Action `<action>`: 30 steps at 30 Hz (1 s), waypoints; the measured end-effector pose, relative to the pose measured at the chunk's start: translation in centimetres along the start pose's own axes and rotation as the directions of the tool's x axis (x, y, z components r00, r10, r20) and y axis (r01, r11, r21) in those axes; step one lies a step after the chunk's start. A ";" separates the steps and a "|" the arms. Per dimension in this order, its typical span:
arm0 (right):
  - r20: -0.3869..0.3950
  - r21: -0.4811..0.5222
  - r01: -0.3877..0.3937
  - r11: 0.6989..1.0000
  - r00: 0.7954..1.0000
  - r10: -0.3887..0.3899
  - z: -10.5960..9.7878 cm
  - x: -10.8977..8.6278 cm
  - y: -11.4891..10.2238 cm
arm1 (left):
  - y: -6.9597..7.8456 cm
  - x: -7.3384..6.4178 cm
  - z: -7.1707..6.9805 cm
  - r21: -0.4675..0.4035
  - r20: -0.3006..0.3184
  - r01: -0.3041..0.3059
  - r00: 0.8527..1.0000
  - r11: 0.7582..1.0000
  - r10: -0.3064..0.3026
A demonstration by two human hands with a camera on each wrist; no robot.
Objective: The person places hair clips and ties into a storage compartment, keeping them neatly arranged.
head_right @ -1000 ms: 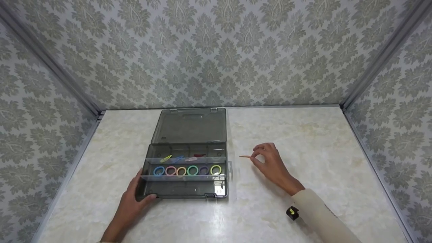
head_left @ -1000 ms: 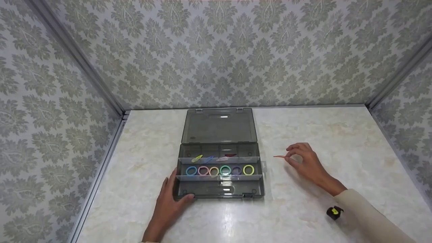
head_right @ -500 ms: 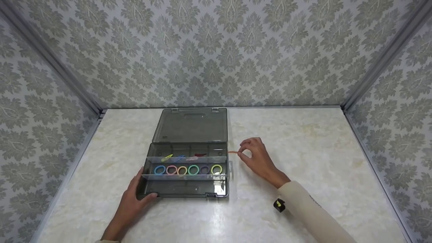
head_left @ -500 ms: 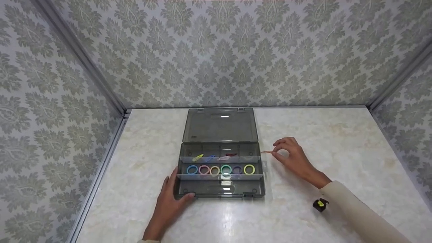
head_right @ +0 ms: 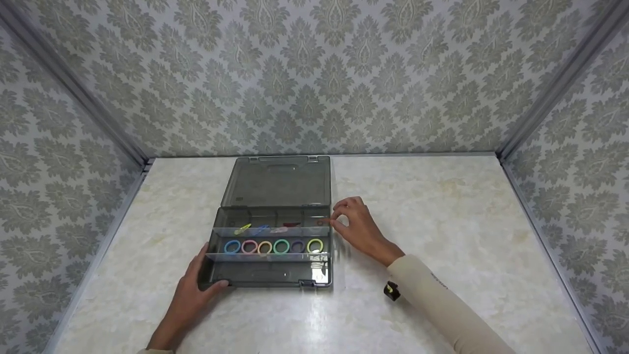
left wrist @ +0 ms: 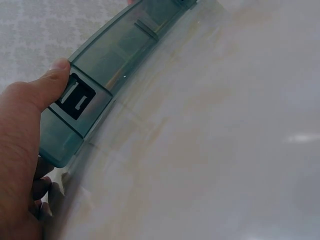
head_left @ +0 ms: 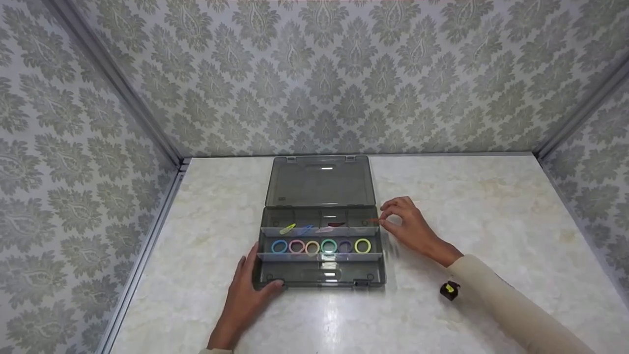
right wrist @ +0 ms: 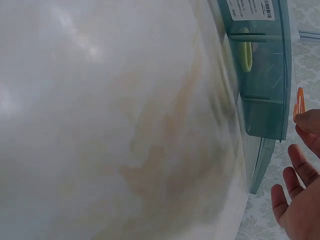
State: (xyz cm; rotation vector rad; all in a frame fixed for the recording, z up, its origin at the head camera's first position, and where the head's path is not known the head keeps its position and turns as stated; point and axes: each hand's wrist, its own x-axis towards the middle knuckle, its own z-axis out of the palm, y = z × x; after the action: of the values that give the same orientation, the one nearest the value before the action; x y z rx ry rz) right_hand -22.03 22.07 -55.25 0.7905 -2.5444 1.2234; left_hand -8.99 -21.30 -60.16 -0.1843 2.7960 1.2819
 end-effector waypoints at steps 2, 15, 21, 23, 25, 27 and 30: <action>0.015 -0.011 0.011 1.000 1.000 -0.011 0.3 0.3 -0.1 | -0.1 0.0 0.0 -0.005 -0.004 -0.001 1.000 1.000 0.001; 0.107 -0.078 0.036 0.996 0.994 -0.028 1.4 2.2 -0.9 | -0.3 0.1 0.0 -0.018 0.003 0.007 1.000 1.000 -0.007; 0.171 -0.092 0.039 0.995 0.985 -0.023 1.6 3.3 -1.2 | -0.2 0.2 0.1 0.002 0.001 0.010 1.000 1.000 -0.010; 0.196 -0.109 0.048 0.993 0.980 -0.026 1.7 3.6 -1.3 | -0.2 0.2 0.2 0.005 -0.004 0.006 1.000 1.000 -0.006; 0.219 -0.132 0.055 0.990 0.975 -0.025 1.7 3.9 -1.4 | -0.2 0.2 0.2 0.006 -0.007 0.001 1.000 1.000 -0.001; 0.238 -0.149 0.056 0.987 0.971 -0.019 1.8 4.2 -1.5 | -0.2 0.2 0.2 0.004 -0.009 0.001 1.000 1.000 -0.001; 0.262 -0.161 0.044 0.986 0.965 0.000 2.0 4.6 -1.6 | -0.2 0.2 0.2 0.001 -0.006 0.003 1.000 1.000 -0.003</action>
State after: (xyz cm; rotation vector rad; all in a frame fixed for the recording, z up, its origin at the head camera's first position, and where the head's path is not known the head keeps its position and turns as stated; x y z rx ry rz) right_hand -24.91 18.03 -53.62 0.9967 -2.7911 0.9377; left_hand -9.13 -21.26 -60.45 -0.1932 2.8000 1.2818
